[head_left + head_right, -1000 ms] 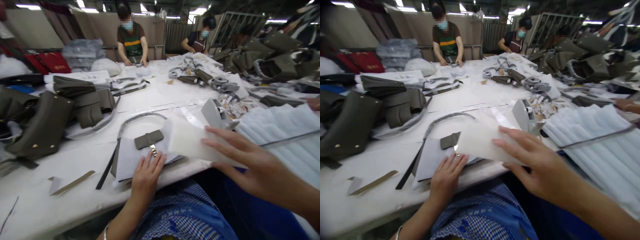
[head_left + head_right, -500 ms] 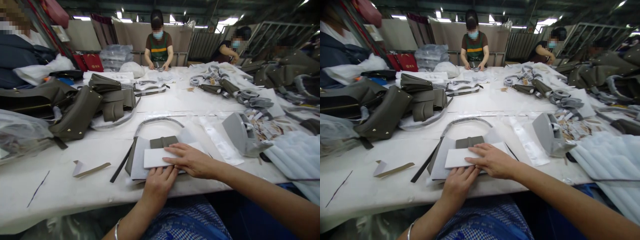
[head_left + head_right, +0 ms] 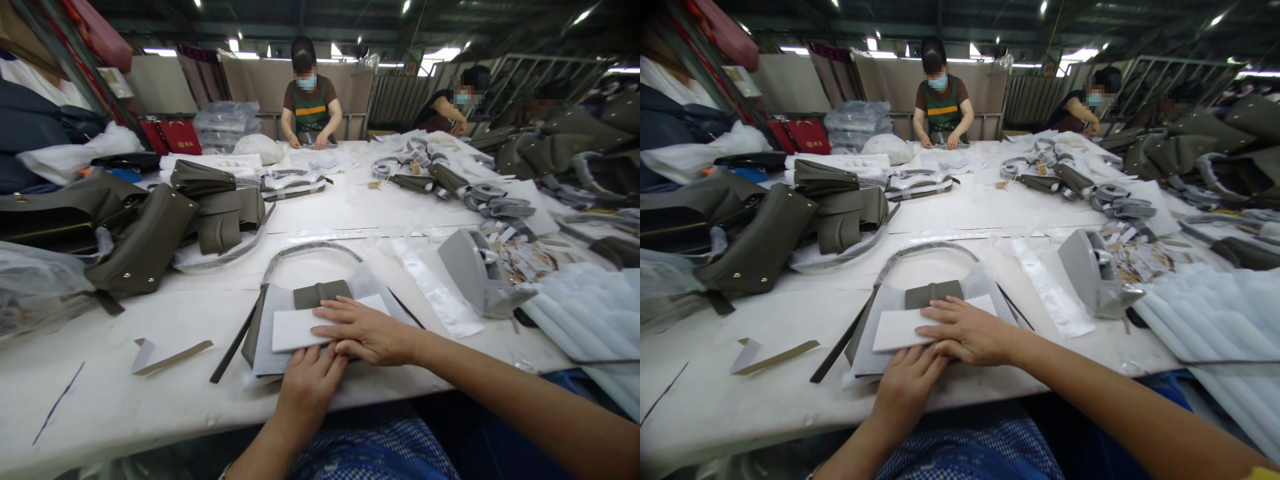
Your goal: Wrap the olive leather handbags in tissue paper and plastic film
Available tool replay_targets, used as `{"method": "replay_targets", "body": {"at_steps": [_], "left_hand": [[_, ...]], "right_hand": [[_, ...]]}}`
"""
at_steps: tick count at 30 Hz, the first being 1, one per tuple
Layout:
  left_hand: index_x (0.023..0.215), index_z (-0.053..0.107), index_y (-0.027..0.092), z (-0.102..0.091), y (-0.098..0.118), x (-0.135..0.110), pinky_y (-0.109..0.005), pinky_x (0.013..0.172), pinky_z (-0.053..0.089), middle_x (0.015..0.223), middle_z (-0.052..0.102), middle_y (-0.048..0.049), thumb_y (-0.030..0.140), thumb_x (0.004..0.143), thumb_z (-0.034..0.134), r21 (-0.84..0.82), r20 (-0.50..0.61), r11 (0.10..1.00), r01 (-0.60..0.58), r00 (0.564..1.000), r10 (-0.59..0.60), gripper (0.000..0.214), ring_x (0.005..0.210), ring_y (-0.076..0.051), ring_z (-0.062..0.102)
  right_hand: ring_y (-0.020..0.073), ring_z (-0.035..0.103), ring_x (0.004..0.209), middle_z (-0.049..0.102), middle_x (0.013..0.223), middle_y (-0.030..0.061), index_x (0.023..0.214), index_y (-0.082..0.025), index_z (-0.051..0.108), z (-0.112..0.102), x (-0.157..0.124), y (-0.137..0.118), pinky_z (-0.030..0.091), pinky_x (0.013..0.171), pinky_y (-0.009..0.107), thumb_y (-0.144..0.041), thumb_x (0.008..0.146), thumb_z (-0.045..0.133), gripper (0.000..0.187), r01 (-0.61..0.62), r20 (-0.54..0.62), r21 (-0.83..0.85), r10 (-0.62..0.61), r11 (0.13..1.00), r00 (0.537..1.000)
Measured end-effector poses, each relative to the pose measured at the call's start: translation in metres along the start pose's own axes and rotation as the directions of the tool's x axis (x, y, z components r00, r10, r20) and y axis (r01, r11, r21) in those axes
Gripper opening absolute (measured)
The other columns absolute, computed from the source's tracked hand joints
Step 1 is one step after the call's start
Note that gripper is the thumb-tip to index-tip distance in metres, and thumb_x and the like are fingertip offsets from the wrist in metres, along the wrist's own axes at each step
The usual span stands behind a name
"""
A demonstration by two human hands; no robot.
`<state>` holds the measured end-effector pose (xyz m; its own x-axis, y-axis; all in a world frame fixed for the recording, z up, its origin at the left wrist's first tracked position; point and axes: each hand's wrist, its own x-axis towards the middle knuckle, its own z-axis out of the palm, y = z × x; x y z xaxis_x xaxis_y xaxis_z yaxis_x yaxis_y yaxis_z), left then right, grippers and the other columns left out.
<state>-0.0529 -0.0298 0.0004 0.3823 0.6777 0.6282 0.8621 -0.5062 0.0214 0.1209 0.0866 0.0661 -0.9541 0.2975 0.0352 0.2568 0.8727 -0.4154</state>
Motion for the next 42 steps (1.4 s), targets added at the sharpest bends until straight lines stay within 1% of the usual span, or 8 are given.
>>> {"method": "replay_targets", "body": {"at_steps": [14,19,26,29,32,37,40,42], "left_hand": [[0.136,0.056,0.016,-0.050,-0.002,0.019,-0.031,0.101,0.052,0.132,0.065,-0.0117,0.011,0.092,0.062,-0.190,-0.153,0.980,0.061,0.984,-0.091,0.045,0.120,-0.020,0.062],[0.153,0.032,0.020,-0.021,-0.003,0.037,-0.046,0.096,0.056,0.158,0.033,-0.0187,0.044,0.095,0.056,-0.128,0.120,0.973,0.190,0.977,-0.175,0.067,0.132,-0.034,0.052],[0.157,0.021,0.019,0.014,-0.010,0.017,-0.050,0.102,0.050,0.157,0.036,-0.0188,0.043,0.100,0.039,0.000,0.086,1.000,0.029,0.996,-0.029,0.064,0.134,-0.035,0.049],[0.157,0.022,0.024,0.016,-0.015,0.013,-0.055,0.105,0.046,0.160,0.031,-0.0159,0.034,0.101,0.037,0.010,0.140,1.000,-0.013,0.990,0.012,0.059,0.136,-0.038,0.045],[0.157,0.020,0.029,0.022,-0.020,0.011,-0.060,0.104,0.043,0.163,0.022,-0.0141,0.029,0.099,0.039,-0.013,0.182,1.000,-0.014,0.983,0.016,0.061,0.137,-0.043,0.043],[0.157,0.016,0.033,0.026,-0.021,0.010,-0.066,0.101,0.042,0.165,0.014,-0.0112,0.036,0.099,0.039,-0.062,0.154,0.998,0.006,0.988,0.003,0.062,0.137,-0.048,0.040],[0.157,0.021,0.030,0.017,-0.015,0.013,-0.064,0.107,0.038,0.165,0.017,-0.0125,0.037,0.100,0.039,-0.050,0.197,0.998,0.034,0.980,-0.023,0.060,0.140,-0.045,0.037],[0.156,0.024,0.029,0.011,-0.010,0.016,-0.060,0.111,0.036,0.164,0.021,-0.0138,0.037,0.100,0.041,-0.029,0.216,0.998,0.053,0.975,-0.045,0.059,0.141,-0.042,0.036]], "right_hand": [[0.0232,0.026,0.149,0.046,0.153,0.0054,0.138,-0.025,0.056,0.011,-0.002,0.007,0.019,0.121,0.051,-0.037,0.103,0.043,0.039,0.026,-0.070,0.057,-0.022,0.998,0.997],[0.0194,0.039,0.141,0.060,0.139,0.0057,0.125,-0.023,0.065,0.010,0.004,0.006,0.027,0.119,0.044,-0.028,0.099,0.051,0.030,0.051,-0.097,-0.036,-0.055,0.998,0.994],[0.0177,0.061,0.117,0.072,0.112,0.0104,0.100,-0.014,0.072,0.019,-0.021,-0.011,0.045,0.107,0.030,-0.017,0.096,0.050,0.022,-0.009,-0.329,-0.148,-0.041,0.989,0.943],[0.0139,0.067,0.103,0.075,0.104,0.0072,0.098,-0.015,0.071,0.017,-0.065,-0.018,0.051,0.098,0.025,-0.021,0.097,0.054,0.017,-0.035,-0.574,-0.076,-0.015,0.996,0.819],[0.0149,0.069,0.098,0.076,0.103,0.0050,0.100,-0.020,0.071,0.005,-0.136,-0.016,0.055,0.093,0.028,-0.021,0.095,0.058,0.014,-0.339,-0.783,-0.006,0.206,0.941,0.586],[0.0274,0.068,0.105,0.074,0.109,0.0096,0.105,-0.020,0.073,-0.015,-0.283,-0.025,0.053,0.095,0.045,-0.028,0.094,0.055,0.023,-0.936,-0.864,0.097,0.496,0.340,0.090],[0.0298,0.070,0.096,0.075,0.105,0.0099,0.101,-0.018,0.074,-0.006,-0.332,-0.048,0.055,0.089,0.046,-0.035,0.093,0.054,0.028,-0.982,-0.853,0.151,0.516,0.112,-0.073],[0.0262,0.072,0.080,0.077,0.097,0.0068,0.098,-0.020,0.076,0.007,-0.333,-0.061,0.058,0.079,0.042,-0.041,0.092,0.055,0.030,-0.961,-0.783,0.243,0.611,0.130,-0.115]]}}
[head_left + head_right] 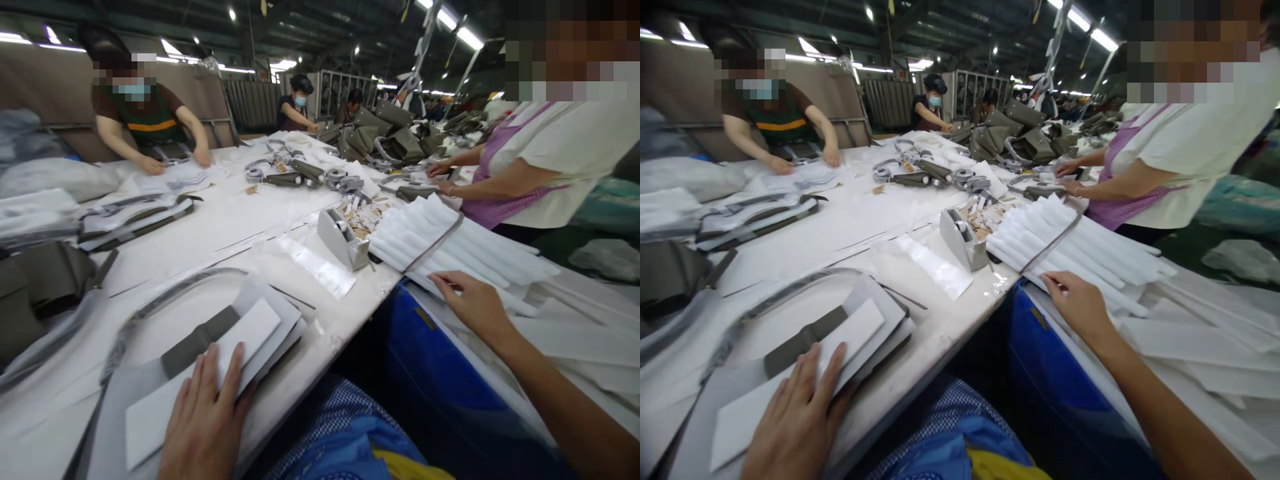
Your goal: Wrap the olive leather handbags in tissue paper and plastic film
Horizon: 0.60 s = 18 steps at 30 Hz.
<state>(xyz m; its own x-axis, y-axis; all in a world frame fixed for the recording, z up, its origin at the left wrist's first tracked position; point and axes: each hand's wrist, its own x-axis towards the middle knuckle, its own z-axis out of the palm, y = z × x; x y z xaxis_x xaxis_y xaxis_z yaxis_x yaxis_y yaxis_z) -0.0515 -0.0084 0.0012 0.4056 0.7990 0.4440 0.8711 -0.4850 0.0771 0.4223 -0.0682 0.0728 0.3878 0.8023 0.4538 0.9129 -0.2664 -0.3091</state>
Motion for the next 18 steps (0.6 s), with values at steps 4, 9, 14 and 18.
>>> {"method": "replay_targets", "body": {"at_steps": [4,9,14,18], "left_hand": [[0.156,0.026,0.027,-0.004,0.004,0.002,-0.057,0.111,0.037,0.161,0.027,-0.0158,0.039,0.100,0.041,0.039,-0.017,0.999,0.005,1.000,-0.005,0.058,0.141,-0.040,0.038],[0.155,0.030,0.025,-0.001,0.002,0.001,-0.055,0.109,0.039,0.159,0.032,-0.0188,0.041,0.100,0.043,0.084,-0.037,0.996,-0.012,0.999,0.015,0.058,0.139,-0.039,0.041],[0.153,0.034,0.024,-0.003,0.004,0.002,-0.053,0.109,0.042,0.156,0.037,-0.0192,0.040,0.099,0.047,0.130,-0.040,0.991,-0.010,0.999,0.015,0.058,0.139,-0.037,0.043],[0.151,0.039,0.024,-0.004,0.006,0.002,-0.051,0.108,0.043,0.155,0.039,-0.0195,0.039,0.095,0.056,0.168,-0.028,0.986,0.020,1.000,-0.015,0.060,0.138,-0.036,0.045]], "right_hand": [[0.0239,0.073,0.092,0.077,0.104,0.0036,0.110,-0.024,0.074,0.026,-0.023,-0.044,0.058,0.087,0.037,-0.041,0.094,0.056,0.030,0.127,0.234,0.285,-0.198,0.950,0.952],[0.0255,0.066,0.112,0.072,0.119,0.0094,0.118,-0.023,0.070,0.078,0.002,-0.117,0.052,0.101,0.041,-0.030,0.093,0.059,0.028,0.373,0.170,0.443,-0.485,0.815,0.858],[0.0224,0.072,0.082,0.075,0.085,0.0082,0.085,-0.020,0.071,0.100,0.004,-0.178,0.055,0.078,0.034,-0.038,0.095,0.055,0.027,0.279,0.441,0.554,-0.561,0.784,0.701],[0.0163,0.064,0.049,0.069,0.063,0.0045,0.073,-0.019,0.059,0.107,-0.022,-0.201,0.049,0.050,0.026,-0.053,0.093,0.052,0.040,-0.133,0.767,0.503,-0.371,0.854,0.523]]}}
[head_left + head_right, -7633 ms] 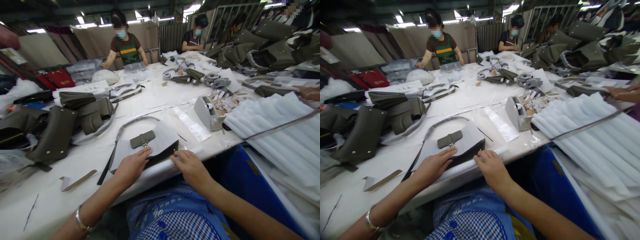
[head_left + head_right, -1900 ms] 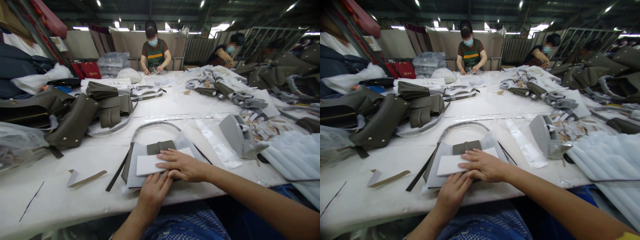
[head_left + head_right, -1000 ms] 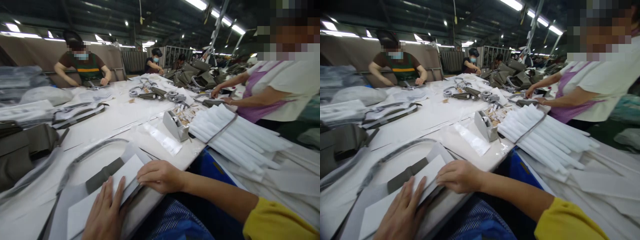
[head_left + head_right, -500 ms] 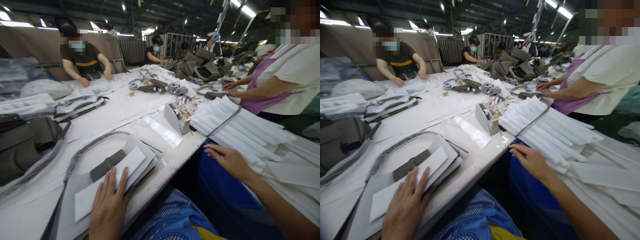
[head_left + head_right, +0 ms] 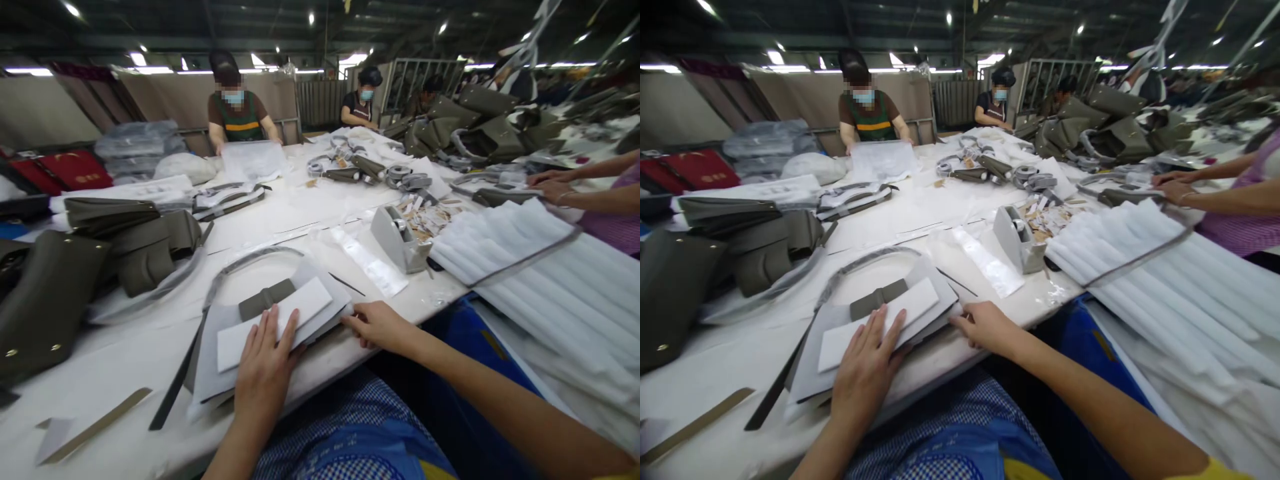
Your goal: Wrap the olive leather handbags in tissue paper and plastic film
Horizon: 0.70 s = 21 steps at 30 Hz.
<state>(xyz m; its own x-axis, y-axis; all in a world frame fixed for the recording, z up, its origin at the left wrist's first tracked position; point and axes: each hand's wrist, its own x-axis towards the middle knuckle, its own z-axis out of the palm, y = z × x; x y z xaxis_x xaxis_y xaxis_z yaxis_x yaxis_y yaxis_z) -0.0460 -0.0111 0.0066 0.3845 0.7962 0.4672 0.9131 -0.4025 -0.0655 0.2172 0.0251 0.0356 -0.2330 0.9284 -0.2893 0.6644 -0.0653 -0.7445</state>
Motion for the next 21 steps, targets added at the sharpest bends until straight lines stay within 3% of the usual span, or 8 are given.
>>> {"method": "replay_targets", "body": {"at_steps": [3,7,10,13,15,18,21], "left_hand": [[0.150,0.040,0.024,-0.001,0.001,0.000,-0.051,0.108,0.044,0.155,0.039,-0.0196,0.039,0.093,0.060,0.011,0.009,1.000,-0.001,1.000,0.001,0.062,0.138,-0.035,0.045],[0.150,0.040,0.025,-0.001,0.001,-0.001,-0.051,0.109,0.044,0.155,0.039,-0.0190,0.037,0.093,0.060,0.011,-0.010,1.000,0.000,1.000,0.000,0.062,0.139,-0.035,0.044],[0.152,0.037,0.024,-0.002,0.000,-0.004,-0.050,0.110,0.042,0.157,0.036,-0.0185,0.035,0.094,0.060,0.012,-0.032,1.000,0.006,0.999,-0.005,0.063,0.140,-0.034,0.042],[0.155,0.029,0.023,-0.004,-0.002,-0.007,-0.051,0.111,0.041,0.159,0.031,-0.0186,0.036,0.090,0.066,-0.001,-0.032,1.000,0.013,0.999,-0.013,0.076,0.143,-0.036,0.038],[0.157,0.021,0.022,-0.007,-0.004,-0.010,-0.052,0.111,0.041,0.160,0.029,-0.0185,0.036,0.088,0.068,-0.017,-0.045,0.999,0.044,0.998,-0.045,0.085,0.144,-0.036,0.036],[0.158,0.011,0.023,-0.011,-0.009,-0.012,-0.052,0.110,0.042,0.159,0.030,-0.0179,0.028,0.090,0.065,-0.043,-0.109,0.989,0.145,0.983,-0.149,0.088,0.143,-0.035,0.037],[0.159,0.007,0.025,-0.018,-0.016,-0.012,-0.049,0.106,0.046,0.158,0.034,-0.0160,0.021,0.090,0.062,-0.095,-0.161,0.973,0.212,0.961,-0.225,0.088,0.139,-0.034,0.043]], "right_hand": [[0.0183,0.068,0.061,0.072,0.072,0.0062,0.081,-0.018,0.060,0.009,-0.002,0.005,0.052,0.057,0.028,-0.057,0.090,0.055,0.041,-0.005,-0.006,0.092,0.005,0.996,1.000],[0.0260,0.069,0.091,0.074,0.097,0.0110,0.097,-0.017,0.065,0.006,-0.008,0.004,0.054,0.083,0.039,-0.059,0.086,0.060,0.043,0.062,-0.045,0.148,-0.056,0.987,0.997],[0.0282,0.064,0.107,0.071,0.111,0.0116,0.109,-0.018,0.064,0.007,-0.015,-0.009,0.050,0.098,0.045,-0.056,0.082,0.068,0.047,0.043,-0.055,0.389,-0.023,0.920,0.998],[0.0261,0.064,0.108,0.069,0.113,0.0107,0.113,-0.019,0.060,0.016,-0.017,-0.032,0.053,0.098,0.044,-0.051,0.079,0.073,0.048,0.026,-0.008,0.728,-0.029,0.685,1.000],[0.0251,0.066,0.106,0.068,0.110,0.0101,0.115,-0.019,0.056,0.023,-0.016,-0.048,0.056,0.095,0.043,-0.046,0.075,0.078,0.053,0.048,-0.030,0.840,-0.041,0.540,0.999],[0.0243,0.069,0.099,0.070,0.099,0.0073,0.113,-0.020,0.052,0.028,-0.014,-0.069,0.059,0.090,0.044,-0.043,0.072,0.082,0.056,0.135,-0.102,0.849,-0.091,0.511,0.991],[0.0232,0.071,0.090,0.071,0.090,0.0036,0.111,-0.021,0.049,0.024,-0.005,-0.074,0.061,0.082,0.044,-0.046,0.078,0.078,0.051,0.223,-0.102,0.815,-0.245,0.536,0.964]]}}
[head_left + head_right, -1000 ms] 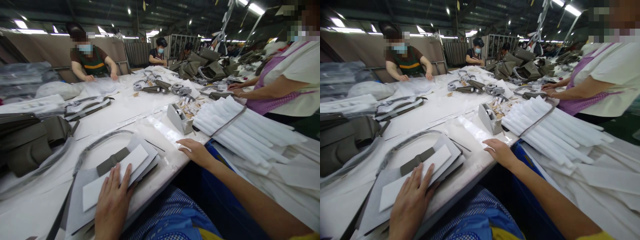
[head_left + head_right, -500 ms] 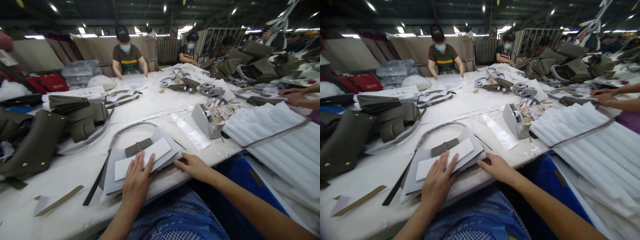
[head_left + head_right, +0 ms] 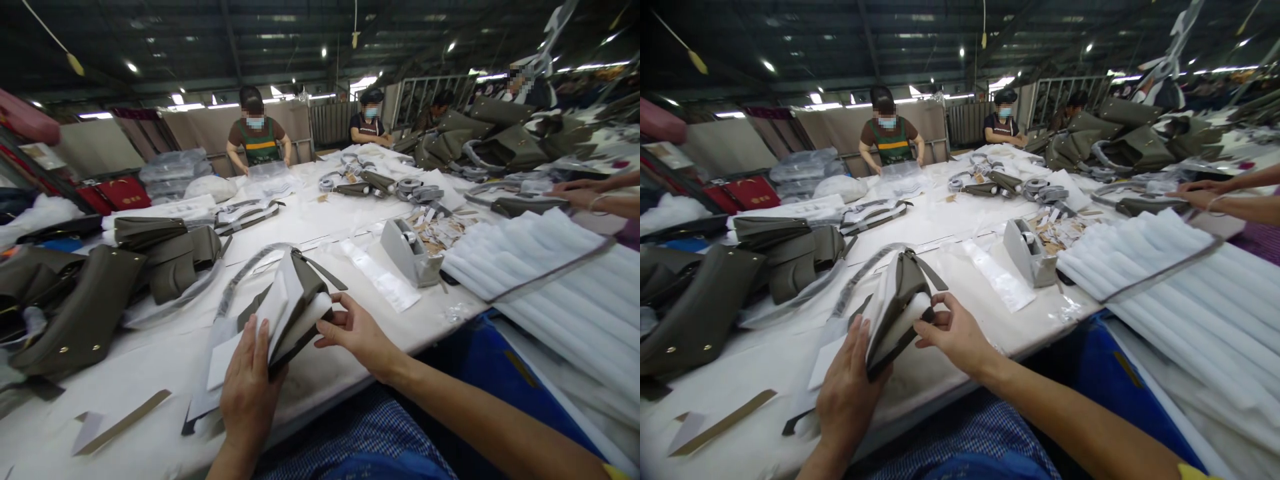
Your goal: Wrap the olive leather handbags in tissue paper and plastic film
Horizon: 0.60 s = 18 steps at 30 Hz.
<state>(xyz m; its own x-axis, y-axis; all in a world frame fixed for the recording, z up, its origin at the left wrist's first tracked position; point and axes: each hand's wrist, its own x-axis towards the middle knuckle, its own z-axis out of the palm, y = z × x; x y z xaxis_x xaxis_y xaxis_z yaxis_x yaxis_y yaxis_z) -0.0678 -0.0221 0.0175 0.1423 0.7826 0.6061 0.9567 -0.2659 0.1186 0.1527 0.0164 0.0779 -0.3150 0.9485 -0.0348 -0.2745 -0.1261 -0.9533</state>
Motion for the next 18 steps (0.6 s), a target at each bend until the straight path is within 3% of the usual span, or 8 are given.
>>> {"method": "replay_targets", "body": {"at_steps": [2,4,6,7,8,11,14,18], "left_hand": [[0.158,0.008,0.027,-0.006,-0.004,0.003,-0.046,0.103,0.050,0.158,0.036,-0.0133,0.021,0.090,0.062,-0.023,-0.015,0.999,0.047,0.999,-0.047,0.088,0.137,-0.033,0.047],[0.158,0.009,0.028,-0.011,-0.007,0.006,-0.043,0.102,0.051,0.158,0.037,-0.0107,0.022,0.090,0.063,-0.034,-0.019,0.993,0.111,0.994,-0.111,0.087,0.135,-0.031,0.049],[0.158,0.011,0.030,-0.016,-0.008,0.008,-0.041,0.101,0.052,0.157,0.038,-0.0090,0.022,0.090,0.064,-0.041,-0.019,0.984,0.173,0.985,-0.174,0.086,0.134,-0.030,0.051],[0.158,0.011,0.030,-0.017,-0.008,0.010,-0.041,0.100,0.053,0.156,0.039,-0.0086,0.023,0.090,0.064,-0.044,-0.024,0.981,0.191,0.981,-0.192,0.086,0.133,-0.030,0.052],[0.158,0.011,0.031,-0.018,-0.008,0.011,-0.041,0.100,0.053,0.156,0.040,-0.0082,0.023,0.090,0.065,-0.046,-0.027,0.978,0.201,0.979,-0.202,0.087,0.133,-0.030,0.052],[0.158,0.012,0.031,-0.018,-0.008,0.012,-0.041,0.100,0.053,0.156,0.040,-0.0075,0.023,0.089,0.066,-0.053,-0.037,0.977,0.206,0.977,-0.208,0.087,0.132,-0.030,0.052],[0.157,0.014,0.031,-0.016,-0.008,0.012,-0.042,0.099,0.054,0.156,0.041,-0.0071,0.023,0.089,0.065,-0.059,-0.035,0.975,0.214,0.976,-0.216,0.086,0.133,-0.030,0.052],[0.157,0.013,0.031,-0.016,-0.007,0.012,-0.043,0.099,0.054,0.156,0.040,-0.0072,0.023,0.090,0.063,-0.070,-0.039,0.976,0.208,0.977,-0.211,0.084,0.133,-0.030,0.051]], "right_hand": [[0.0225,0.073,0.083,0.071,0.089,0.0041,0.112,-0.021,0.047,-0.013,0.012,0.002,0.062,0.077,0.044,-0.052,0.091,0.060,0.039,0.066,0.092,-0.089,-0.058,0.994,0.994],[0.0214,0.074,0.082,0.072,0.095,0.0075,0.115,-0.020,0.049,-0.034,0.029,0.008,0.061,0.079,0.043,-0.048,0.102,0.038,0.032,0.204,0.101,-0.394,-0.178,0.896,0.979],[0.0228,0.071,0.100,0.070,0.112,0.0122,0.119,-0.020,0.055,-0.056,0.050,0.017,0.055,0.092,0.044,-0.036,0.103,0.037,0.029,0.309,0.121,-0.746,-0.335,0.590,0.934],[0.0248,0.065,0.114,0.066,0.124,0.0136,0.122,-0.020,0.057,-0.066,0.061,0.021,0.050,0.100,0.045,-0.030,0.100,0.046,0.026,0.325,0.156,-0.828,-0.369,0.458,0.916],[0.0269,0.057,0.125,0.061,0.134,0.0139,0.124,-0.020,0.059,-0.074,0.072,0.025,0.044,0.107,0.047,-0.025,0.095,0.055,0.029,0.335,0.196,-0.872,-0.372,0.358,0.907],[0.0296,0.052,0.129,0.060,0.135,0.0149,0.122,-0.018,0.064,-0.089,0.101,0.034,0.039,0.110,0.046,-0.017,0.082,0.071,0.041,0.344,0.263,-0.903,-0.301,0.257,0.917],[0.0252,0.060,0.112,0.070,0.112,0.0131,0.105,-0.015,0.072,-0.093,0.119,0.034,0.046,0.098,0.038,-0.018,0.090,0.062,0.017,0.304,0.256,-0.938,-0.256,0.169,0.932],[0.0215,0.063,0.095,0.071,0.096,0.0104,0.090,-0.015,0.074,-0.089,0.113,0.026,0.046,0.086,0.032,-0.015,0.094,0.054,0.020,0.246,0.223,-0.966,-0.229,0.081,0.948]]}}
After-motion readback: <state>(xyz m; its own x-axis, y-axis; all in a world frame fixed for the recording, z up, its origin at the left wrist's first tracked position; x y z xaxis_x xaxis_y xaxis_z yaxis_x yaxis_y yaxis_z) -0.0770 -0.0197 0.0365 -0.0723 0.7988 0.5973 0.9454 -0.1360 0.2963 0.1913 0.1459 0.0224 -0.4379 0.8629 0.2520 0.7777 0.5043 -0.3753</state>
